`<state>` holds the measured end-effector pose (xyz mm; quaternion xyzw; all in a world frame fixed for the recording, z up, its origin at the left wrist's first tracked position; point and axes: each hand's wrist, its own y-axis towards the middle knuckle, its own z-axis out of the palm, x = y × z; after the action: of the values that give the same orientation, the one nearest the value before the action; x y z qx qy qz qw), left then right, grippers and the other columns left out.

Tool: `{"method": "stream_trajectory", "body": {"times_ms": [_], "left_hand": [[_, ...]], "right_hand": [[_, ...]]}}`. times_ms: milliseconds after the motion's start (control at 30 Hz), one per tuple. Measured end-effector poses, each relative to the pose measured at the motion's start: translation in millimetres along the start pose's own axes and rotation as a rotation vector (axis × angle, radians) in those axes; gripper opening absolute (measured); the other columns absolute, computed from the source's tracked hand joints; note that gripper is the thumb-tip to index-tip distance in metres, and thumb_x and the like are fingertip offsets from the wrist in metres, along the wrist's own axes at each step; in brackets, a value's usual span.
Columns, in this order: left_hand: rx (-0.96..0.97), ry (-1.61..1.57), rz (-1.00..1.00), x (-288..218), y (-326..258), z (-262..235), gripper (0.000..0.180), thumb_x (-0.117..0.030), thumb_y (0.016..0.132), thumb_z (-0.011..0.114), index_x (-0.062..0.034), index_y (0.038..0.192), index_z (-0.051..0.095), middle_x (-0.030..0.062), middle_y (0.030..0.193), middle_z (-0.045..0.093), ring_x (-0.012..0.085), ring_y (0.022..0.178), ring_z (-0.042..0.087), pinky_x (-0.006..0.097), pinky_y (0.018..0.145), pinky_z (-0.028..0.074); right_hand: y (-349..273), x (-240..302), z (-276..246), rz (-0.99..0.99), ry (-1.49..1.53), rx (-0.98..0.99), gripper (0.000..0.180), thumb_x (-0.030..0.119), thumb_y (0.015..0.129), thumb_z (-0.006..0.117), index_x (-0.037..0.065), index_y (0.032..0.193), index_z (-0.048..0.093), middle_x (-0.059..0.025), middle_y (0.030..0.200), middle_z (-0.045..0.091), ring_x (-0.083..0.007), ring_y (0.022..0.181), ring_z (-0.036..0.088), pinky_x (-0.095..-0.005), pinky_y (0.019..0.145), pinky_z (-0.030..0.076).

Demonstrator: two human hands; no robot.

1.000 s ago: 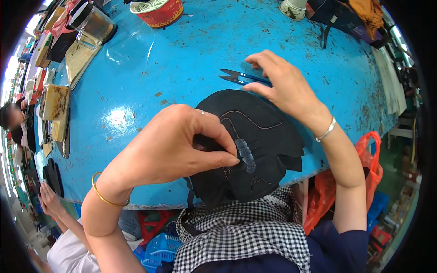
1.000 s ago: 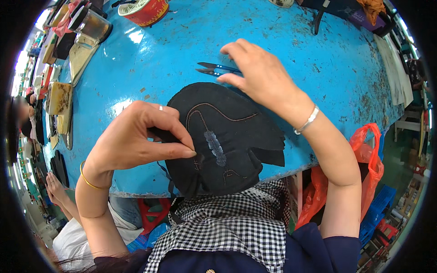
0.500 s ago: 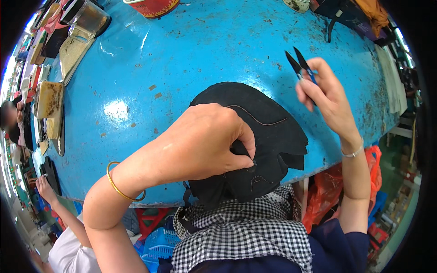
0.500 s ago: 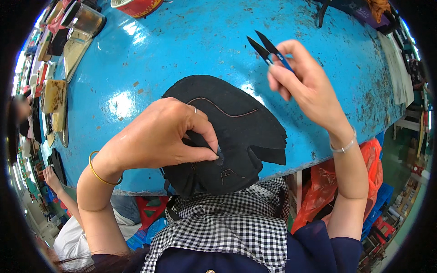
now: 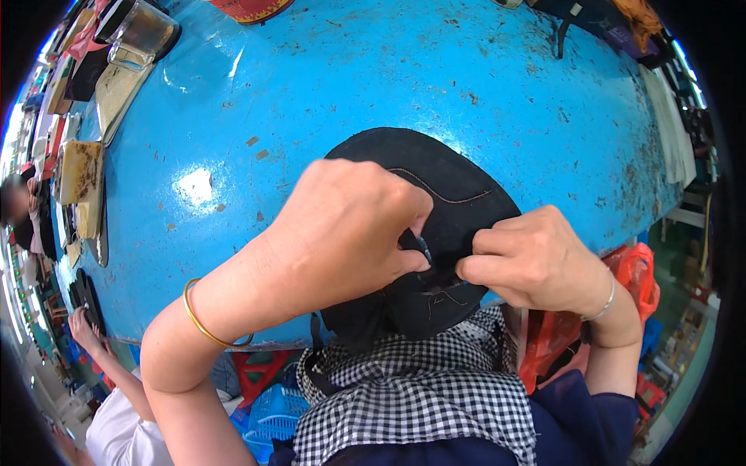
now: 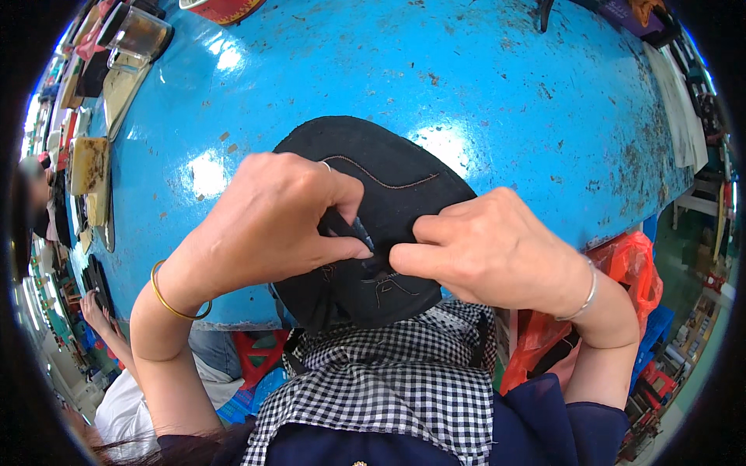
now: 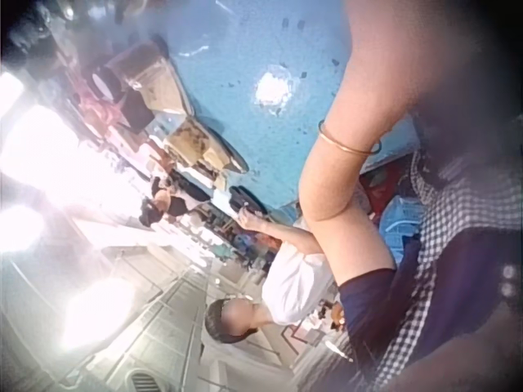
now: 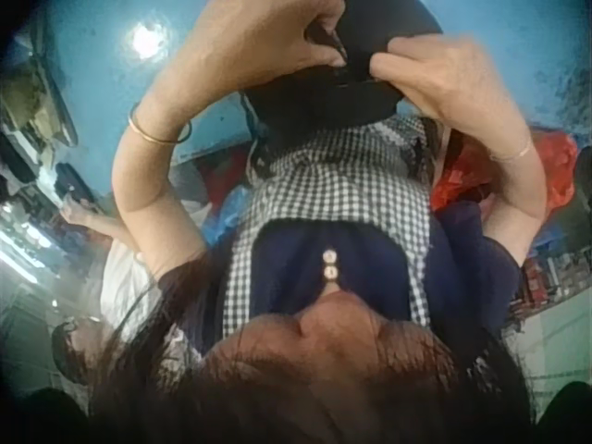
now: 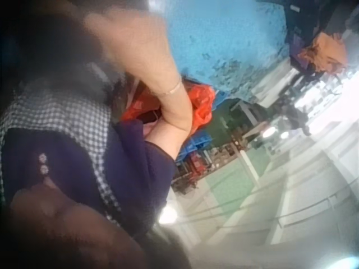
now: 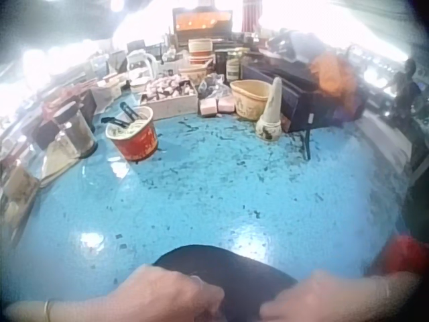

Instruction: The person trims excess material and loose threads from black shoe upper components using small snips.

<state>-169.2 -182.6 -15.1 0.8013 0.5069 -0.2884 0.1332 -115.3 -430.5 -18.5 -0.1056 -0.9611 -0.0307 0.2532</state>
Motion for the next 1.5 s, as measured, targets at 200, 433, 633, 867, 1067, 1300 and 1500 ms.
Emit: {"method": "stream_trajectory", "body": {"times_ms": [200, 433, 633, 867, 1067, 1300, 1500], "left_hand": [[0.019, -0.090, 0.033, 18.2, 3.5, -7.9, 0.017, -0.016, 0.075, 0.081, -0.0059, 0.084, 0.071, 0.0131, 0.069, 0.065, 0.0315, 0.063, 0.062, 0.040, 0.056, 0.046], [0.087, -0.085, -0.026, 15.3, 3.8, -12.2, 0.014, -0.013, 0.078, 0.077, -0.0043, 0.088, 0.072, 0.0143, 0.073, 0.065, 0.0316, 0.063, 0.062, 0.040, 0.056, 0.046], [0.039, -0.130, 0.062, 20.1, -3.8, -14.5, 0.013, -0.010, 0.081, 0.073, -0.0035, 0.092, 0.067, 0.0168, 0.074, 0.065, 0.0369, 0.067, 0.061, 0.042, 0.060, 0.047], [0.108, -0.199, 0.039, 23.7, -3.0, -18.6, 0.012, -0.006, 0.085, 0.070, -0.0025, 0.095, 0.063, 0.0172, 0.075, 0.062, 0.0359, 0.067, 0.059, 0.041, 0.060, 0.046], [0.006, -0.572, -0.142, 27.2, -16.3, -15.6, 0.007, -0.008, 0.092, 0.068, -0.0020, 0.094, 0.064, 0.0025, 0.074, 0.059, 0.0100, 0.067, 0.056, 0.029, 0.057, 0.043], [-0.196, -0.908, -0.317, 18.4, -32.3, -43.9, 0.010, -0.011, 0.089, 0.073, -0.0027, 0.094, 0.070, -0.0054, 0.074, 0.060, -0.0002, 0.063, 0.049, 0.017, 0.054, 0.033], [-0.277, -0.784, -0.135, 13.4, -43.2, -51.2, 0.009, -0.004, 0.092, 0.070, 0.0030, 0.098, 0.071, 0.0045, 0.082, 0.069, 0.0081, 0.065, 0.062, 0.021, 0.057, 0.048]], "right_hand": [[6.2, -7.0, 5.7, 0.027, 0.128, -0.128, 0.018, 0.009, 0.074, 0.072, 0.013, 0.085, 0.058, -0.0012, 0.064, 0.049, -0.0199, 0.056, 0.059, -0.0365, 0.044, 0.042], [16.7, -2.1, 10.8, 0.094, -0.237, -0.205, 0.019, 0.014, 0.076, 0.074, 0.014, 0.088, 0.060, -0.0021, 0.069, 0.054, -0.0204, 0.062, 0.062, -0.0360, 0.049, 0.045], [18.8, -3.1, -3.5, 0.236, 0.000, -0.206, 0.027, 0.032, 0.087, 0.073, 0.010, 0.097, 0.061, -0.0042, 0.077, 0.064, -0.0267, 0.071, 0.067, -0.0385, 0.062, 0.051], [31.9, -6.9, 3.5, 0.166, -0.034, -0.171, 0.026, 0.032, 0.091, 0.071, 0.009, 0.090, 0.058, -0.0071, 0.074, 0.064, -0.0282, 0.067, 0.065, -0.0403, 0.054, 0.046], [20.9, 19.4, -1.2, 0.029, -0.083, -0.258, 0.020, 0.022, 0.082, 0.071, 0.008, 0.093, 0.061, -0.0051, 0.088, 0.067, -0.0190, 0.059, 0.060, -0.0301, 0.052, 0.049], [27.9, 70.8, 50.7, 0.116, -0.591, -0.104, 0.021, 0.014, 0.085, 0.067, 0.003, 0.103, 0.066, -0.0209, 0.120, 0.070, -0.0089, 0.052, 0.054, -0.0242, 0.045, 0.046], [17.4, 18.6, 17.9, 0.484, 0.533, -0.506, 0.015, 0.020, 0.096, 0.068, 0.005, 0.096, 0.065, -0.0009, 0.075, 0.067, -0.0098, 0.058, 0.061, -0.0321, 0.054, 0.050]]}}
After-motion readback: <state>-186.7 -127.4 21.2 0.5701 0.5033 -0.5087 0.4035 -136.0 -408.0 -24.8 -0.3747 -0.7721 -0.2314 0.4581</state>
